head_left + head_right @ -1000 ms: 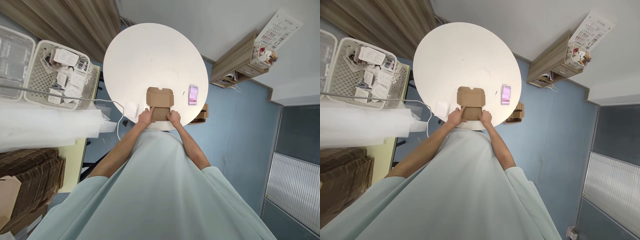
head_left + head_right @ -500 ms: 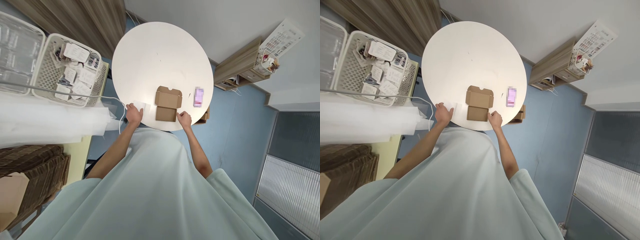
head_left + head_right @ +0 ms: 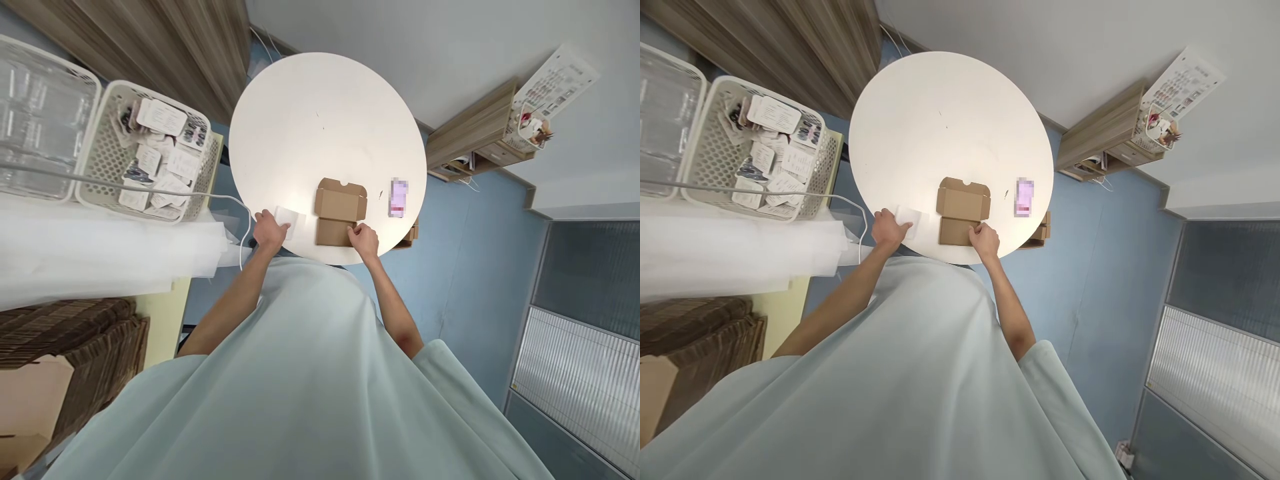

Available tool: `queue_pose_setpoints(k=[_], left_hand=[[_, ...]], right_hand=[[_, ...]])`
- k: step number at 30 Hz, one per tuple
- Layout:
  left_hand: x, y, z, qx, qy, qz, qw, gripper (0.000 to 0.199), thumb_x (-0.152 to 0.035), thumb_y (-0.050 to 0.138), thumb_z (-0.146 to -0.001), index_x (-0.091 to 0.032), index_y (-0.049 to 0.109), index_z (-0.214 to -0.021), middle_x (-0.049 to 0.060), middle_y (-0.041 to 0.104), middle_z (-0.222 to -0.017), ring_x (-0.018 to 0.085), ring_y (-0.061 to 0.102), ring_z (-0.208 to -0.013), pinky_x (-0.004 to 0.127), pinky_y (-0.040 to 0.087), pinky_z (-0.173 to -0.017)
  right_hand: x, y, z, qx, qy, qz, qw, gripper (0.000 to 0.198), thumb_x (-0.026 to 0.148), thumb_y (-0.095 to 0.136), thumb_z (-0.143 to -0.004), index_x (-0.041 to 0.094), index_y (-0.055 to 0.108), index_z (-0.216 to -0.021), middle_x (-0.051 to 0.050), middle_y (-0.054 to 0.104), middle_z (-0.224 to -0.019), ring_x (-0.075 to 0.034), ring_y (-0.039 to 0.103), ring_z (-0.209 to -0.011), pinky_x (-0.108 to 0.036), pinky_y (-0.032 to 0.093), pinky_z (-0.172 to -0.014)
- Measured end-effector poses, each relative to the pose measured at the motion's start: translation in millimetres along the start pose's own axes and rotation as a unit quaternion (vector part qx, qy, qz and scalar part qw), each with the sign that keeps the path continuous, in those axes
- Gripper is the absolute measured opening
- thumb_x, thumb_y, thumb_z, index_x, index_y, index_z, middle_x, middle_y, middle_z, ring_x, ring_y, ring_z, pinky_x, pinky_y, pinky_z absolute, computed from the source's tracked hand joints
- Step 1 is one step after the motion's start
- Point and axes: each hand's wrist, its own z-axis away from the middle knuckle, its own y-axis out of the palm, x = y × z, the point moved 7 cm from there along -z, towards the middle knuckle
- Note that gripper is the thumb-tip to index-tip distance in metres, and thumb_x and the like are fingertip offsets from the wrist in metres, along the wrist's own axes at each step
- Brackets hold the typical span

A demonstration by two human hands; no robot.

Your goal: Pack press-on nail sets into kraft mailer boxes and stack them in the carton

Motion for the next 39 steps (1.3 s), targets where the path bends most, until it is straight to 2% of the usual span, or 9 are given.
queue_pose_setpoints(k=[4, 7, 10, 12, 16, 21, 26, 32, 39], left_hand=[[-8.2, -8.1, 7.5, 0.005, 0.021, 0.047, 0.999, 0.036, -0.042, 0.084, -0.088, -0.022, 0.068, -0.113, 0.017, 0.077, -0.119, 0.043, 0.071, -0.122, 0.053, 0.057, -0.103], [-24.7, -12.1, 19.9, 0.058, 0.052, 0.173, 0.982, 0.033, -0.042, 0.089, -0.081, -0.024, 0.065, -0.094, 0.008, 0.076, -0.1, 0.03, 0.074, -0.097, 0.041, 0.059, -0.085], [-51.3, -8.9, 40.5, 0.157, 0.066, 0.335, 0.927, 0.041, -0.044, 0.094, -0.075, -0.023, 0.061, -0.088, 0.001, 0.067, -0.078, 0.015, 0.058, -0.064, 0.029, 0.044, -0.06], [-70.3, -6.9, 54.1, 0.196, 0.074, 0.392, 0.896, 0.043, -0.042, 0.096, -0.073, -0.022, 0.061, -0.087, -0.002, 0.062, -0.071, 0.01, 0.047, -0.056, 0.026, 0.035, -0.053], [-97.6, 2.5, 69.1, 0.213, 0.083, 0.404, 0.886, 0.046, -0.039, 0.1, -0.069, -0.021, 0.061, -0.085, -0.002, 0.063, -0.07, 0.009, 0.045, -0.055, 0.025, 0.032, -0.051], [-108.7, 28.8, 70.5, 0.187, 0.063, 0.365, 0.91, 0.048, -0.038, 0.102, -0.067, -0.022, 0.06, -0.084, -0.003, 0.063, -0.068, 0.012, 0.052, -0.056, 0.027, 0.039, -0.054], [-106.2, 57.5, 65.3, 0.132, 0.04, 0.26, 0.956, 0.036, -0.04, 0.094, -0.077, -0.022, 0.066, -0.089, 0.003, 0.077, -0.084, 0.02, 0.071, -0.071, 0.033, 0.055, -0.073], [-100.2, 76.6, 52.8, 0.093, 0.049, 0.073, 0.992, 0.024, -0.045, 0.083, -0.088, -0.023, 0.076, -0.096, 0.01, 0.085, -0.119, 0.032, 0.078, -0.117, 0.041, 0.056, -0.103], [-95.3, 88.1, 51.7, 0.069, 0.052, 0.002, 0.996, 0.037, -0.044, 0.08, -0.091, -0.025, 0.072, -0.122, 0.013, 0.084, -0.122, 0.038, 0.073, -0.127, 0.048, 0.057, -0.106]], right_hand=[[-3.2, -0.6, -5.2, 0.009, -0.024, -0.052, 0.998, 0.024, 0.04, 0.066, -0.104, 0.025, 0.067, -0.085, -0.006, 0.082, -0.1, -0.027, 0.075, -0.099, -0.037, 0.056, -0.088], [-7.3, 3.6, -10.7, 0.047, -0.054, -0.189, 0.979, 0.021, 0.043, 0.071, -0.1, 0.023, 0.074, -0.095, -0.007, 0.083, -0.111, -0.026, 0.076, -0.109, -0.038, 0.059, -0.099], [-9.1, 13.2, -12.7, 0.135, -0.064, -0.369, 0.917, 0.038, 0.055, 0.078, -0.094, 0.023, 0.079, -0.114, -0.009, 0.082, -0.125, -0.025, 0.076, -0.122, -0.039, 0.061, -0.107], [-7.6, 17.9, -11.2, 0.191, -0.069, -0.449, 0.87, 0.05, 0.062, 0.084, -0.089, 0.023, 0.079, -0.121, -0.009, 0.081, -0.131, -0.025, 0.074, -0.127, -0.04, 0.061, -0.111], [-8.9, 19.8, -9.6, 0.219, -0.07, -0.508, 0.83, 0.057, 0.064, 0.094, -0.077, 0.023, 0.081, -0.116, -0.007, 0.083, -0.124, -0.025, 0.077, -0.118, -0.039, 0.063, -0.105], [-27.6, 22.9, -21.5, 0.121, -0.042, -0.483, 0.866, 0.048, 0.057, 0.096, -0.07, 0.02, 0.082, -0.097, -0.006, 0.084, -0.104, -0.025, 0.078, -0.1, -0.035, 0.064, -0.089], [-41.8, 32.1, -34.2, 0.04, -0.031, -0.377, 0.925, 0.021, 0.04, 0.086, -0.083, 0.021, 0.083, -0.091, -0.005, 0.085, -0.1, -0.024, 0.078, -0.098, -0.035, 0.062, -0.093], [-38.3, 45.8, -38.4, 0.04, -0.017, -0.261, 0.964, 0.01, 0.028, 0.078, -0.093, 0.022, 0.086, -0.092, -0.004, 0.087, -0.099, -0.023, 0.08, -0.095, -0.032, 0.06, -0.091], [-30.4, 55.2, -45.1, 0.046, -0.039, -0.164, 0.985, 0.015, 0.021, 0.071, -0.096, 0.022, 0.086, -0.092, -0.007, 0.087, -0.106, -0.025, 0.08, -0.1, -0.034, 0.061, -0.094]])
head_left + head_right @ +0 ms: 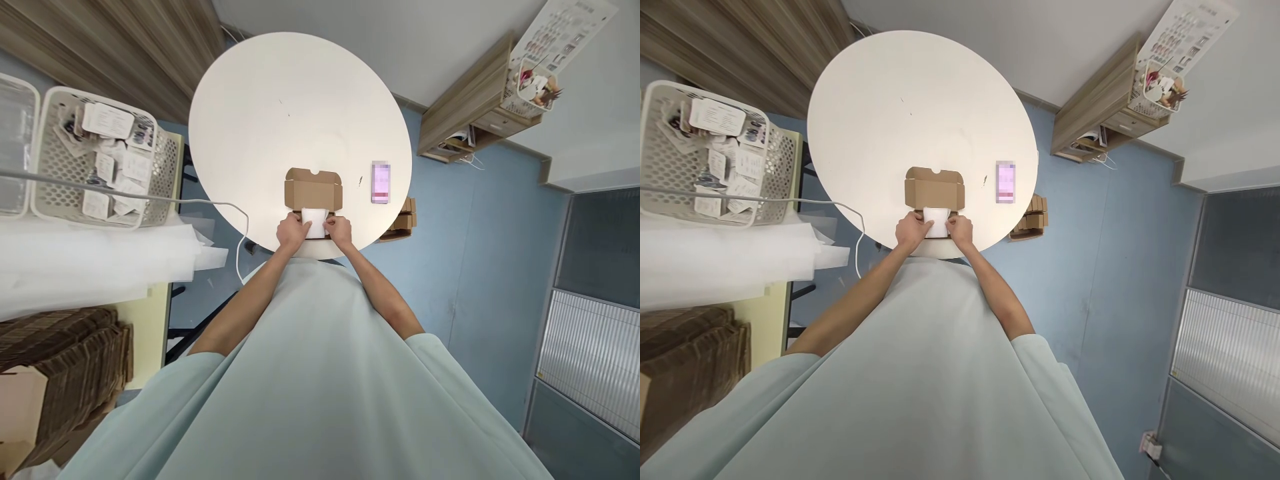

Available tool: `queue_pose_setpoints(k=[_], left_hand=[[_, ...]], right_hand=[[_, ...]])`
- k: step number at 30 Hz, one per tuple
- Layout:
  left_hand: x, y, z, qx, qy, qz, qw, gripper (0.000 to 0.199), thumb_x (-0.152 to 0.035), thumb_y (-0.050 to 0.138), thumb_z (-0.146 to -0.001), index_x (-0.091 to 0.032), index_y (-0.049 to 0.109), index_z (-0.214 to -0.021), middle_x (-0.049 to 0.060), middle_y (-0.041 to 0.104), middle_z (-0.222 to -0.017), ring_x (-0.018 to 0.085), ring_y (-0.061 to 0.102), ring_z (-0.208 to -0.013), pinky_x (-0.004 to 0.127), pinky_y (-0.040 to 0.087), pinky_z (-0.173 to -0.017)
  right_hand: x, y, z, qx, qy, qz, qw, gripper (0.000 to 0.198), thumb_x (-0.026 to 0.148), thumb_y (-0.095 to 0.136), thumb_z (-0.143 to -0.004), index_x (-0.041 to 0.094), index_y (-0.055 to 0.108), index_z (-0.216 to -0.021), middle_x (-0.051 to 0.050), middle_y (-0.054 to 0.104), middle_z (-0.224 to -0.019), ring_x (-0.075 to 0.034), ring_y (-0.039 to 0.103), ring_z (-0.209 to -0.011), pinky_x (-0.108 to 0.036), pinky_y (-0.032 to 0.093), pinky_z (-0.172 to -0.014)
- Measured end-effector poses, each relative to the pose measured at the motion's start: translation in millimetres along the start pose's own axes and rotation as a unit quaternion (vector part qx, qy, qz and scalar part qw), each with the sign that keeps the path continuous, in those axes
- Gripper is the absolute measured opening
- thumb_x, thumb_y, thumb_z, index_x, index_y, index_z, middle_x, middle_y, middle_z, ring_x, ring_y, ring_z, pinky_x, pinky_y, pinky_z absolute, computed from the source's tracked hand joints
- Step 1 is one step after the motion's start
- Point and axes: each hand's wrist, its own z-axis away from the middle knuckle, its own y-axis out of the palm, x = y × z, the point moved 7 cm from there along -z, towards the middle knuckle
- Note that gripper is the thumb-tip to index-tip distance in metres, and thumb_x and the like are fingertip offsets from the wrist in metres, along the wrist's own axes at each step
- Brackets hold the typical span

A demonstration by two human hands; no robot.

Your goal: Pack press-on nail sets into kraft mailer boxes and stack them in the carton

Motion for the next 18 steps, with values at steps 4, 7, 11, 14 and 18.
queue_pose_setpoints(k=[4, 7, 11, 14, 18], left_hand=[[-0.7, 3.7, 0.9, -0.004, 0.036, -0.018, 0.999, 0.034, -0.046, 0.077, -0.093, -0.025, 0.07, -0.119, 0.019, 0.082, -0.119, 0.045, 0.073, -0.122, 0.057, 0.056, -0.103], [-2.6, 6.3, -0.5, -0.01, 0.064, -0.042, 0.997, 0.031, -0.048, 0.074, -0.095, -0.025, 0.071, -0.116, 0.02, 0.081, -0.111, 0.046, 0.074, -0.117, 0.058, 0.057, -0.1], [-8.0, 8.7, 0.6, -0.003, 0.087, -0.094, 0.992, 0.028, -0.043, 0.07, -0.096, -0.023, 0.072, -0.116, 0.022, 0.08, -0.108, 0.048, 0.073, -0.117, 0.059, 0.057, -0.099], [-11.3, 5.8, 6.7, 0.022, 0.097, -0.093, 0.991, 0.026, -0.039, 0.068, -0.098, -0.021, 0.073, -0.116, 0.024, 0.078, -0.115, 0.049, 0.071, -0.121, 0.06, 0.055, -0.104], [-14.6, -20.4, 8.4, -0.042, 0.113, 0.0, 0.993, 0.037, -0.041, 0.061, -0.103, -0.02, 0.068, -0.132, 0.025, 0.068, -0.139, 0.048, 0.068, -0.129, 0.062, 0.051, -0.113]], right_hand=[[1.2, 4.5, -3.8, 0.014, -0.025, 0.006, 1.0, 0.019, 0.018, 0.069, -0.093, 0.025, 0.084, -0.084, -0.008, 0.085, -0.099, -0.028, 0.079, -0.101, -0.039, 0.061, -0.098], [0.4, 10.4, -5.6, 0.028, -0.029, 0.014, 0.999, 0.023, 0.016, 0.069, -0.09, 0.026, 0.08, -0.073, -0.008, 0.082, -0.085, -0.031, 0.078, -0.101, -0.042, 0.06, -0.1], [1.0, 20.2, -4.7, 0.049, -0.029, 0.049, 0.997, 0.023, 0.017, 0.074, -0.09, 0.027, 0.074, -0.07, -0.008, 0.076, -0.076, -0.033, 0.076, -0.105, -0.047, 0.058, -0.105], [2.5, 18.2, -1.1, 0.067, -0.019, 0.062, 0.996, 0.024, 0.021, 0.08, -0.092, 0.026, 0.071, -0.07, -0.011, 0.077, -0.082, -0.036, 0.075, -0.111, -0.05, 0.056, -0.108], [4.6, -18.3, -2.5, 0.01, -0.025, 0.058, 0.998, 0.03, 0.04, 0.064, -0.107, 0.025, 0.074, -0.083, -0.013, 0.081, -0.098, -0.035, 0.076, -0.113, -0.049, 0.056, -0.107]])
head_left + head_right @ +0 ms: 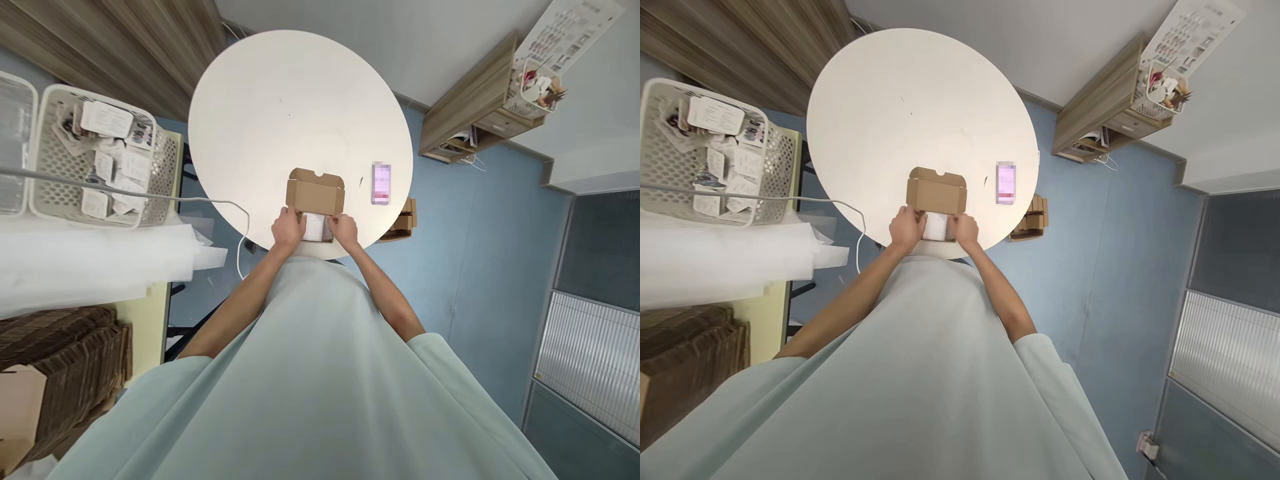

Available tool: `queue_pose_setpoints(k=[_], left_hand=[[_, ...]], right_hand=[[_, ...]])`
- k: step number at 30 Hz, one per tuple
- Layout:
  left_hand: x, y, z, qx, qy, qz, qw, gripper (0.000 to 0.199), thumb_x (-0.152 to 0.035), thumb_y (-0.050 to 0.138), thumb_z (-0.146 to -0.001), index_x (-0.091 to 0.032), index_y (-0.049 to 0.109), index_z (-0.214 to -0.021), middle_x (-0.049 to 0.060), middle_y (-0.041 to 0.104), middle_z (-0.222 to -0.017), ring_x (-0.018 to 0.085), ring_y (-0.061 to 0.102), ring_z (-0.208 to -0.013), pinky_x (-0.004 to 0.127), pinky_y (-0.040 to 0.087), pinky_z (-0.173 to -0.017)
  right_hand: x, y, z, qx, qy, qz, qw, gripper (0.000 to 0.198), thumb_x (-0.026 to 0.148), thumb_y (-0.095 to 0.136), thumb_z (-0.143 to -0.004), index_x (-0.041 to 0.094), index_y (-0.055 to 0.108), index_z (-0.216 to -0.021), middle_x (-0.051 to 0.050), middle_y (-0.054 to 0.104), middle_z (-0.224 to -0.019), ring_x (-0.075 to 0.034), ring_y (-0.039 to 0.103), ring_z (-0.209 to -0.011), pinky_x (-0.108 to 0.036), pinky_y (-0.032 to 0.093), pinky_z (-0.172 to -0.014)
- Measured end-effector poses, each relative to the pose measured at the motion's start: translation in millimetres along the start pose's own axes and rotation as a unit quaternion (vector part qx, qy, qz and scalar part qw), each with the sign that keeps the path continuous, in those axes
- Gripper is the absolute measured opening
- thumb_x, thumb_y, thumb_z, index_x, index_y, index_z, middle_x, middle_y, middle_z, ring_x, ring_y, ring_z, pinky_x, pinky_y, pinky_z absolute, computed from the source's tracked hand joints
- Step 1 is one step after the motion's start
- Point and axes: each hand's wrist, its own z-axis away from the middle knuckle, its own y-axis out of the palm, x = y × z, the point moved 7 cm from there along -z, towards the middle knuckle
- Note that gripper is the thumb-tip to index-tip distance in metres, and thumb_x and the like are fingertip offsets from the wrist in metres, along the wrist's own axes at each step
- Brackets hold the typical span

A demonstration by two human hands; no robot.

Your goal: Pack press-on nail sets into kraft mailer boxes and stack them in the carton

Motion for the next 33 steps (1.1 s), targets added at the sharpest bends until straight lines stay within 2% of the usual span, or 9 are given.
queue_pose_setpoints(k=[2, 4, 7, 10, 12, 15, 24, 28, 33], left_hand=[[-0.5, -14.8, -9.2, -0.054, 0.014, 0.057, 0.997, 0.049, -0.04, 0.063, -0.102, -0.016, 0.062, -0.145, 0.026, 0.059, -0.152, 0.046, 0.062, -0.14, 0.059, 0.047, -0.121], [-0.4, -24.2, -24.0, -0.082, 0.024, 0.114, 0.99, 0.064, -0.038, 0.069, -0.1, -0.011, 0.054, -0.155, 0.027, 0.052, -0.162, 0.044, 0.051, -0.154, 0.055, 0.039, -0.131], [4.2, -24.4, -48.6, -0.045, -0.019, 0.185, 0.982, 0.084, -0.038, 0.076, -0.096, -0.007, 0.042, -0.166, 0.029, 0.045, -0.171, 0.042, 0.043, -0.162, 0.051, 0.034, -0.135], [5.6, -20.5, -61.4, 0.017, -0.066, 0.231, 0.971, 0.092, -0.039, 0.076, -0.098, -0.007, 0.033, -0.173, 0.031, 0.043, -0.175, 0.04, 0.054, -0.157, 0.048, 0.042, -0.13], [2.2, -22.3, -63.9, 0.034, -0.065, 0.252, 0.965, 0.094, -0.041, 0.076, -0.099, -0.01, 0.031, -0.175, 0.03, 0.043, -0.176, 0.038, 0.059, -0.153, 0.046, 0.046, -0.127], [-5.1, -28.6, -65.9, 0.039, -0.055, 0.267, 0.961, 0.096, -0.041, 0.079, -0.097, -0.014, 0.033, -0.176, 0.028, 0.044, -0.176, 0.037, 0.058, -0.154, 0.046, 0.046, -0.127], [-37.3, -56.0, -73.0, 0.02, 0.022, 0.286, 0.958, 0.097, -0.026, 0.073, -0.096, -0.015, 0.025, -0.179, 0.026, 0.04, -0.179, 0.035, 0.064, -0.146, 0.046, 0.05, -0.124], [-35.0, -52.3, -65.5, 0.023, 0.03, 0.266, 0.963, 0.097, -0.023, 0.073, -0.094, -0.016, 0.027, -0.179, 0.025, 0.041, -0.179, 0.036, 0.06, -0.151, 0.047, 0.048, -0.126], [-20.0, -36.7, -45.9, 0.024, 0.049, 0.223, 0.973, 0.101, -0.021, 0.077, -0.086, -0.018, 0.032, -0.177, 0.024, 0.043, -0.177, 0.039, 0.053, -0.157, 0.051, 0.045, -0.128]], right_hand=[[-5.2, -27.8, -5.6, -0.075, 0.0, -0.035, 0.997, 0.029, 0.044, 0.057, -0.111, 0.024, 0.076, -0.104, -0.012, 0.082, -0.109, -0.032, 0.076, -0.113, -0.046, 0.056, -0.109], [-13.1, -47.6, -14.3, -0.123, 0.014, -0.079, 0.989, 0.032, 0.045, 0.059, -0.109, 0.021, 0.072, -0.125, -0.013, 0.081, -0.121, -0.029, 0.075, -0.118, -0.044, 0.055, -0.113], [-22.1, -51.4, -30.7, -0.099, 0.05, -0.162, 0.981, 0.051, 0.048, 0.067, -0.105, 0.017, 0.063, -0.145, -0.018, 0.077, -0.141, -0.028, 0.072, -0.132, -0.043, 0.054, -0.118], [-20.2, -40.4, -41.5, -0.044, 0.067, -0.234, 0.969, 0.066, 0.052, 0.068, -0.104, 0.013, 0.056, -0.156, -0.02, 0.071, -0.153, -0.027, 0.067, -0.144, -0.041, 0.052, -0.122], [-14.5, -36.1, -45.1, -0.032, 0.059, -0.256, 0.964, 0.073, 0.054, 0.069, -0.104, 0.011, 0.053, -0.16, -0.021, 0.07, -0.154, -0.028, 0.066, -0.146, -0.041, 0.051, -0.123], [-3.6, -37.3, -49.2, -0.033, 0.037, -0.27, 0.962, 0.081, 0.059, 0.073, -0.1, 0.011, 0.052, -0.162, -0.021, 0.071, -0.153, -0.028, 0.068, -0.145, -0.043, 0.053, -0.123], [29.7, -71.0, -53.7, -0.057, -0.03, -0.283, 0.957, 0.083, 0.049, 0.075, -0.1, 0.021, 0.041, -0.171, -0.019, 0.06, -0.165, -0.029, 0.07, -0.14, -0.042, 0.054, -0.122], [33.0, -68.1, -44.1, -0.046, -0.05, -0.255, 0.965, 0.082, 0.044, 0.073, -0.099, 0.024, 0.04, -0.172, -0.018, 0.058, -0.167, -0.029, 0.07, -0.139, -0.043, 0.055, -0.12], [20.2, -46.5, -22.0, -0.037, -0.07, -0.201, 0.976, 0.082, 0.042, 0.073, -0.097, 0.024, 0.043, -0.171, -0.018, 0.057, -0.168, -0.03, 0.068, -0.14, -0.045, 0.055, -0.121]])
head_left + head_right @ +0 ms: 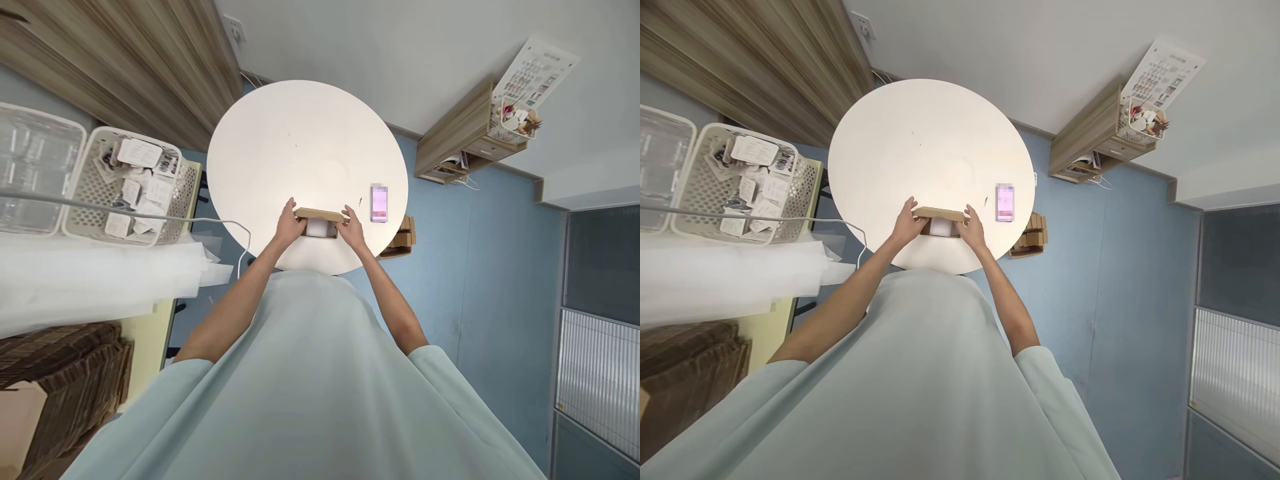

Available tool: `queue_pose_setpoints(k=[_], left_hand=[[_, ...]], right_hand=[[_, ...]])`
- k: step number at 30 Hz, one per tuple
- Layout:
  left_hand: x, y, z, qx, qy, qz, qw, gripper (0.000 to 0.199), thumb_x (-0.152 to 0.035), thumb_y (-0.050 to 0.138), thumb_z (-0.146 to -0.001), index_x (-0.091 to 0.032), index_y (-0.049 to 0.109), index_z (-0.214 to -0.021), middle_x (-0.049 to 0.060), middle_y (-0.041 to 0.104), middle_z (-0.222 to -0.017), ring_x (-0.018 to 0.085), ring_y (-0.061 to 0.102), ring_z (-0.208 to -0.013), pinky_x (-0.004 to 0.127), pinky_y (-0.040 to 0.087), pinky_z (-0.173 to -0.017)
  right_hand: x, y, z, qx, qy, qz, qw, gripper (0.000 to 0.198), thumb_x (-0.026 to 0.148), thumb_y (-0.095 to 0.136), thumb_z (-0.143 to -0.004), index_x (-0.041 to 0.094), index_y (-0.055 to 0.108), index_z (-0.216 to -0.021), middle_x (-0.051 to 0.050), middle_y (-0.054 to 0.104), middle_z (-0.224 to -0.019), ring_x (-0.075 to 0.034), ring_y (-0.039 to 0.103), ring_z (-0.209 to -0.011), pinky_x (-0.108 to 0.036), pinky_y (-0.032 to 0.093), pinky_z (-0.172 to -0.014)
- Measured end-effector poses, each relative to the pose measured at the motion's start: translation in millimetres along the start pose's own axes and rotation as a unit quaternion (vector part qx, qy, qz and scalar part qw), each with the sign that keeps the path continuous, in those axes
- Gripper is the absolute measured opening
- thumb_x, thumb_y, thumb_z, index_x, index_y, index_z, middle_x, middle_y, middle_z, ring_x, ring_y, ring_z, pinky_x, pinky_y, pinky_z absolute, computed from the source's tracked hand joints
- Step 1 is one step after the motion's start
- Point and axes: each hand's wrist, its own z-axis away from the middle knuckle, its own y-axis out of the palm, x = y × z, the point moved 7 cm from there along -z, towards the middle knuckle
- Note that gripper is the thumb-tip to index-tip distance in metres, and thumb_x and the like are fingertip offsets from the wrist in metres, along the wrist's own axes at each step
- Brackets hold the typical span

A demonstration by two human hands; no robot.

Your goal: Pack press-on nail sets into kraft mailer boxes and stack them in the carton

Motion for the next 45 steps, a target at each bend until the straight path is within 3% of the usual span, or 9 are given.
queue_pose_setpoints(k=[6, 13, 19, 24, 27, 31, 36, 41, 45], left_hand=[[21.0, 6.5, 36.1, -0.004, 0.019, -0.052, 0.998, 0.096, -0.023, 0.078, -0.083, -0.015, 0.04, -0.171, 0.026, 0.05, -0.171, 0.04, 0.059, -0.151, 0.052, 0.045, -0.129], [29.9, 0.2, 65.3, -0.015, 0.066, -0.112, 0.991, 0.083, -0.027, 0.069, -0.094, -0.019, 0.042, -0.172, 0.019, 0.048, -0.176, 0.035, 0.043, -0.165, 0.053, 0.033, -0.137], [33.5, 2.0, 73.9, 0.007, 0.06, -0.148, 0.987, 0.066, -0.032, 0.058, -0.103, -0.021, 0.05, -0.168, 0.015, 0.062, -0.164, 0.036, 0.059, -0.152, 0.051, 0.045, -0.128], [45.1, 12.5, 78.9, 0.052, 0.025, -0.23, 0.971, 0.057, -0.032, 0.05, -0.108, -0.02, 0.056, -0.163, 0.016, 0.08, -0.134, 0.04, 0.075, -0.123, 0.048, 0.055, -0.109], [53.9, 16.7, 78.5, 0.063, 0.003, -0.253, 0.965, 0.053, -0.03, 0.049, -0.108, -0.02, 0.06, -0.16, 0.015, 0.082, -0.127, 0.039, 0.077, -0.118, 0.047, 0.056, -0.105], [59.1, 18.0, 74.2, 0.052, -0.001, -0.259, 0.964, 0.054, -0.026, 0.054, -0.103, -0.021, 0.065, -0.156, 0.014, 0.082, -0.133, 0.038, 0.077, -0.119, 0.045, 0.056, -0.103], [61.8, 15.0, 70.5, 0.027, -0.005, -0.216, 0.976, 0.047, -0.033, 0.058, -0.1, -0.022, 0.077, -0.142, 0.01, 0.082, -0.133, 0.035, 0.077, -0.119, 0.04, 0.055, -0.105], [68.1, 12.6, 68.0, 0.003, -0.013, -0.201, 0.979, 0.043, -0.039, 0.049, -0.106, -0.023, 0.085, -0.124, 0.01, 0.087, -0.116, 0.034, 0.079, -0.109, 0.04, 0.056, -0.099], [80.7, 13.2, 63.9, -0.013, -0.058, -0.2, 0.978, 0.038, -0.04, 0.054, -0.104, -0.022, 0.088, -0.106, 0.012, 0.087, -0.107, 0.035, 0.08, -0.106, 0.042, 0.057, -0.095]], right_hand=[[-23.0, 15.6, 40.2, 0.023, -0.047, 0.077, 0.996, 0.077, 0.035, 0.069, -0.097, 0.021, 0.047, -0.169, -0.017, 0.058, -0.167, -0.031, 0.059, -0.152, -0.048, 0.051, -0.127], [-22.3, 7.6, 68.9, -0.002, -0.056, 0.11, 0.992, 0.071, 0.034, 0.058, -0.106, 0.021, 0.041, -0.173, -0.014, 0.048, -0.177, -0.028, 0.045, -0.166, -0.049, 0.038, -0.137], [-22.6, 6.0, 69.9, 0.003, -0.031, 0.11, 0.993, 0.054, 0.043, 0.057, -0.11, 0.026, 0.059, -0.161, -0.011, 0.067, -0.16, -0.032, 0.063, -0.15, -0.05, 0.049, -0.128], [-34.5, 13.8, 70.4, 0.044, 0.012, 0.205, 0.978, 0.049, 0.032, 0.051, -0.112, 0.027, 0.06, -0.159, -0.009, 0.08, -0.137, -0.035, 0.078, -0.124, -0.052, 0.06, -0.111], [-40.0, 18.1, 72.5, 0.059, 0.009, 0.238, 0.969, 0.047, 0.026, 0.049, -0.111, 0.025, 0.06, -0.157, -0.01, 0.077, -0.145, -0.033, 0.078, -0.122, -0.049, 0.061, -0.111], [-46.8, 21.4, 74.7, 0.062, 0.004, 0.234, 0.97, 0.047, 0.023, 0.049, -0.11, 0.024, 0.059, -0.156, -0.01, 0.076, -0.147, -0.032, 0.077, -0.126, -0.048, 0.06, -0.113], [-55.1, 23.0, 73.7, 0.048, 0.009, 0.215, 0.975, 0.044, 0.029, 0.058, -0.106, 0.027, 0.062, -0.15, -0.008, 0.078, -0.143, -0.033, 0.076, -0.13, -0.049, 0.06, -0.113], [-62.6, 23.2, 69.6, 0.037, 0.016, 0.173, 0.984, 0.035, 0.035, 0.051, -0.111, 0.027, 0.066, -0.142, -0.009, 0.08, -0.14, -0.031, 0.077, -0.129, -0.049, 0.06, -0.113], [-69.9, 22.6, 64.9, 0.032, 0.029, 0.15, 0.988, 0.031, 0.033, 0.046, -0.113, 0.026, 0.069, -0.132, -0.01, 0.081, -0.137, -0.032, 0.078, -0.124, -0.05, 0.06, -0.11]])
